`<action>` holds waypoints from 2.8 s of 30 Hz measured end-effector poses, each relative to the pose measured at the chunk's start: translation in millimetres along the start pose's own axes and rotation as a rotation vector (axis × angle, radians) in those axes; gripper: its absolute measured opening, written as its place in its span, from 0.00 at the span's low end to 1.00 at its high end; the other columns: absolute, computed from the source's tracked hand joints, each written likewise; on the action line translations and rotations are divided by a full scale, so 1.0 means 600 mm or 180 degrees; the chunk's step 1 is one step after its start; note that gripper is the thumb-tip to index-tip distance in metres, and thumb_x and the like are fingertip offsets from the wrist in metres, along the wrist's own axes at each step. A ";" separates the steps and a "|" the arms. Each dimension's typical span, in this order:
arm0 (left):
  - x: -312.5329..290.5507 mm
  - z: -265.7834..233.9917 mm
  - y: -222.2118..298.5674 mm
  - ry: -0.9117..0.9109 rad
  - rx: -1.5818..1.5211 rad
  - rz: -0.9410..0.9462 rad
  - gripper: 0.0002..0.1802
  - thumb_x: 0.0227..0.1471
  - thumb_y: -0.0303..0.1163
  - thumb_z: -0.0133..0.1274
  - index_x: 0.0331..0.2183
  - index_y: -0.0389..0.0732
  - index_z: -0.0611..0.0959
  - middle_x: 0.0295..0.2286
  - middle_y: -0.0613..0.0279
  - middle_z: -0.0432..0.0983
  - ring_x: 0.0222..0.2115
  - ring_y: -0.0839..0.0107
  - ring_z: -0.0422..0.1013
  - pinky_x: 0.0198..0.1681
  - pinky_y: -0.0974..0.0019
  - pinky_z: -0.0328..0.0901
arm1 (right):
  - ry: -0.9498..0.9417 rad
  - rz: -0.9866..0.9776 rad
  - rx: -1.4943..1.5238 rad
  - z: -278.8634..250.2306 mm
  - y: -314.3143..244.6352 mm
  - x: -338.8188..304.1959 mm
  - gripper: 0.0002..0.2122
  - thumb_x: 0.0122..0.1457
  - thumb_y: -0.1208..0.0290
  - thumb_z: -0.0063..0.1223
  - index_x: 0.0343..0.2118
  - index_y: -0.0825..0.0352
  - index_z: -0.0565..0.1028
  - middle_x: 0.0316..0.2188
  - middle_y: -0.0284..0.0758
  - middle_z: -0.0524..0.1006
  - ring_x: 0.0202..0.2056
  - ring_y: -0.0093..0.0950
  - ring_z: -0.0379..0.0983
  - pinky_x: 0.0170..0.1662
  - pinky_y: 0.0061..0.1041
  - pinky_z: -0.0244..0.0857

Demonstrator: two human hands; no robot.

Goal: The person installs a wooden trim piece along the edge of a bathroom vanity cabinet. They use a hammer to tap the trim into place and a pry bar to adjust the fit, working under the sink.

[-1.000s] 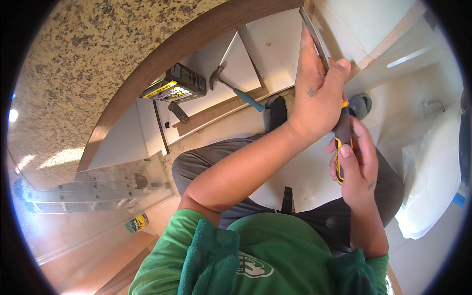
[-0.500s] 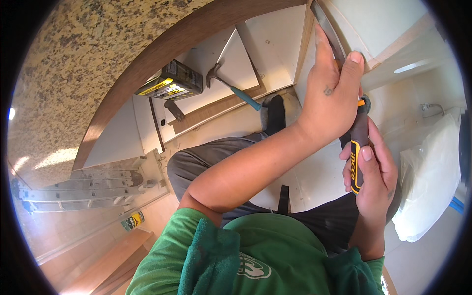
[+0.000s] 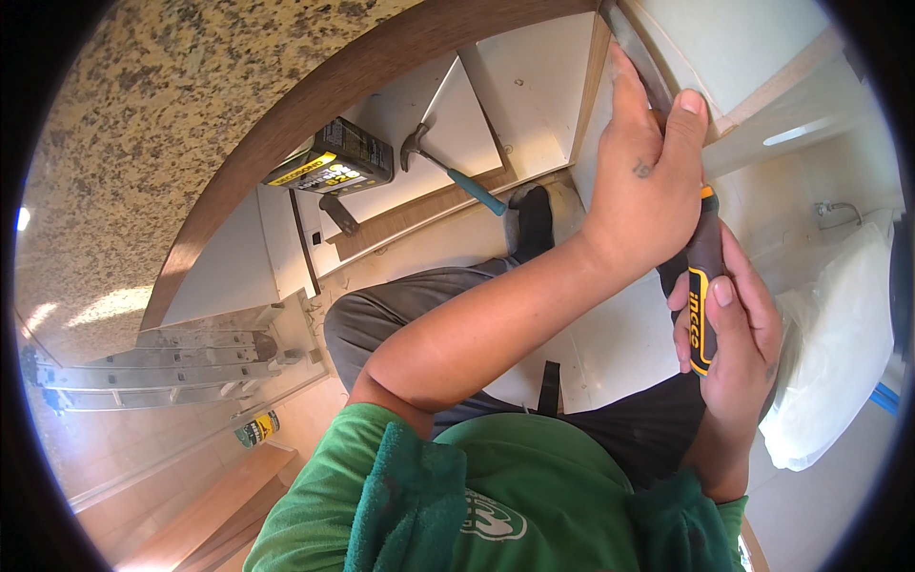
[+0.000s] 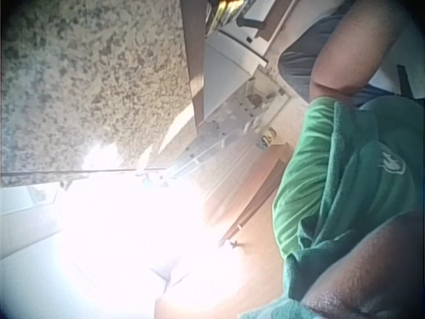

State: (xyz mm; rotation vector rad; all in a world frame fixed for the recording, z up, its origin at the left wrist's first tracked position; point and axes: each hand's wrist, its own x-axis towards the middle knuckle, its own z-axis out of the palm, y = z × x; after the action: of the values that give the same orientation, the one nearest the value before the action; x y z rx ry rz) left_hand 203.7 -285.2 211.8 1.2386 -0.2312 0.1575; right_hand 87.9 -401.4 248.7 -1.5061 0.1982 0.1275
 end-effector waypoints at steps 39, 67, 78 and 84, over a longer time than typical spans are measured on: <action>0.003 0.009 0.006 0.0134 -0.0079 0.0036 0.16 0.69 0.35 0.44 0.47 0.31 0.65 0.27 0.63 0.72 0.24 0.78 0.69 0.27 0.70 0.68 | 0.0210 0.0081 -0.0149 0.001 -0.021 0.000 0.23 0.70 0.64 0.47 0.64 0.71 0.68 0.30 0.37 0.77 0.18 0.16 0.65 0.20 0.15 0.58; 0.007 0.013 0.016 0.0313 -0.0091 -0.0287 0.11 0.66 0.33 0.43 0.41 0.33 0.66 0.25 0.61 0.71 0.21 0.76 0.69 0.23 0.68 0.66 | 0.0225 0.0240 -0.0156 0.011 -0.035 -0.003 0.22 0.70 0.67 0.47 0.64 0.70 0.69 0.29 0.35 0.76 0.18 0.16 0.65 0.20 0.16 0.58; 0.007 0.019 0.033 0.0374 -0.0048 -0.0381 0.12 0.66 0.35 0.43 0.36 0.35 0.66 0.25 0.61 0.70 0.23 0.74 0.68 0.28 0.66 0.66 | 0.0127 0.0182 -0.0310 0.006 -0.059 -0.003 0.22 0.70 0.66 0.47 0.63 0.71 0.69 0.28 0.34 0.75 0.17 0.16 0.65 0.19 0.16 0.57; 0.008 0.023 0.034 0.0453 -0.0136 -0.0281 0.12 0.66 0.35 0.43 0.35 0.35 0.66 0.24 0.61 0.70 0.24 0.75 0.67 0.28 0.66 0.65 | 0.0083 0.0134 -0.0457 0.004 -0.068 -0.003 0.22 0.71 0.65 0.46 0.64 0.70 0.68 0.27 0.34 0.75 0.17 0.16 0.64 0.18 0.16 0.57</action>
State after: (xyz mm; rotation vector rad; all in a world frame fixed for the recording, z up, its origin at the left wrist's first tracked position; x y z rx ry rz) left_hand 202.2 -291.6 236.2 1.1874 -0.0561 0.1629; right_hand 94.5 -401.2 288.8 -1.6476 0.2460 0.1584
